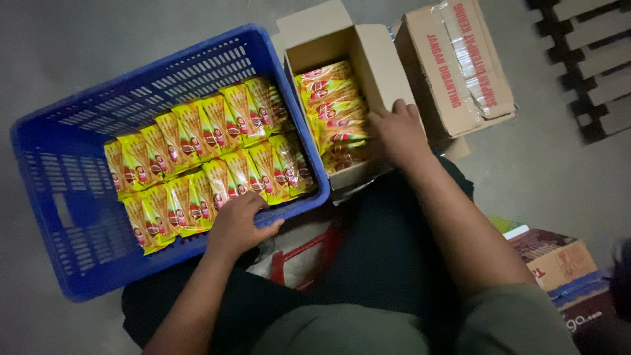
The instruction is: The person transfers yellow snack packets from a blue plastic basket into a cardboard box. They pick up packets one by one or in small groups and place them into the box, arranging them in rows.
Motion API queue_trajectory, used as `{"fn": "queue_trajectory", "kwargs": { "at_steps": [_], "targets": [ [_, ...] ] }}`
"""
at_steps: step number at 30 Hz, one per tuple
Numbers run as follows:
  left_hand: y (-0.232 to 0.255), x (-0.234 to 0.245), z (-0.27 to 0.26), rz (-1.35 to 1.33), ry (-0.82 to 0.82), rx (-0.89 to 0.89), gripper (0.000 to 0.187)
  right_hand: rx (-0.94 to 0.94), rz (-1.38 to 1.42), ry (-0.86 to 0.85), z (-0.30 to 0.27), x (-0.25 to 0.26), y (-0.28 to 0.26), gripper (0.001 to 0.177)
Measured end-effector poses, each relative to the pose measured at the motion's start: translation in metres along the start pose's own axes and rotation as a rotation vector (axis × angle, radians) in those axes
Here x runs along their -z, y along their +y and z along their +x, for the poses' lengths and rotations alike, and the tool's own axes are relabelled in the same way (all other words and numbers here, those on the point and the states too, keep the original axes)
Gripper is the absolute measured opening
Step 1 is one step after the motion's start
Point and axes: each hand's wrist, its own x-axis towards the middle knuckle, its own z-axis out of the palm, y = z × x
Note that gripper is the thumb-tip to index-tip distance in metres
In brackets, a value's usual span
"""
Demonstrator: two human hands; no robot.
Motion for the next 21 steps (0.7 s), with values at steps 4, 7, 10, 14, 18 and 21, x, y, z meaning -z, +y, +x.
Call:
{"fn": "queue_trajectory", "kwargs": {
  "at_steps": [4,7,10,14,18,21],
  "targets": [
    [-0.003,0.0,0.003,-0.024,0.078,-0.076,0.043,0.097,-0.077,-0.117,0.025,-0.028,-0.008,0.026],
    [-0.004,0.001,0.002,-0.049,0.091,-0.057,0.046,0.205,-0.145,-0.139,0.033,-0.045,-0.016,0.012],
    [-0.007,0.003,0.005,-0.066,0.056,-0.059,0.045,0.121,-0.067,-0.376,0.041,-0.024,-0.03,0.016],
    [-0.009,0.001,0.003,-0.088,0.023,-0.028,0.046,0.088,-0.023,-0.508,0.049,-0.06,-0.024,0.018],
    [-0.005,0.002,0.005,-0.132,-0.017,0.024,0.047,0.022,0.102,-0.792,0.063,-0.059,-0.028,0.049],
    [-0.003,0.007,0.006,-0.131,-0.042,0.057,0.047,0.035,0.03,-0.747,0.065,-0.049,-0.036,0.05]
  ]
}}
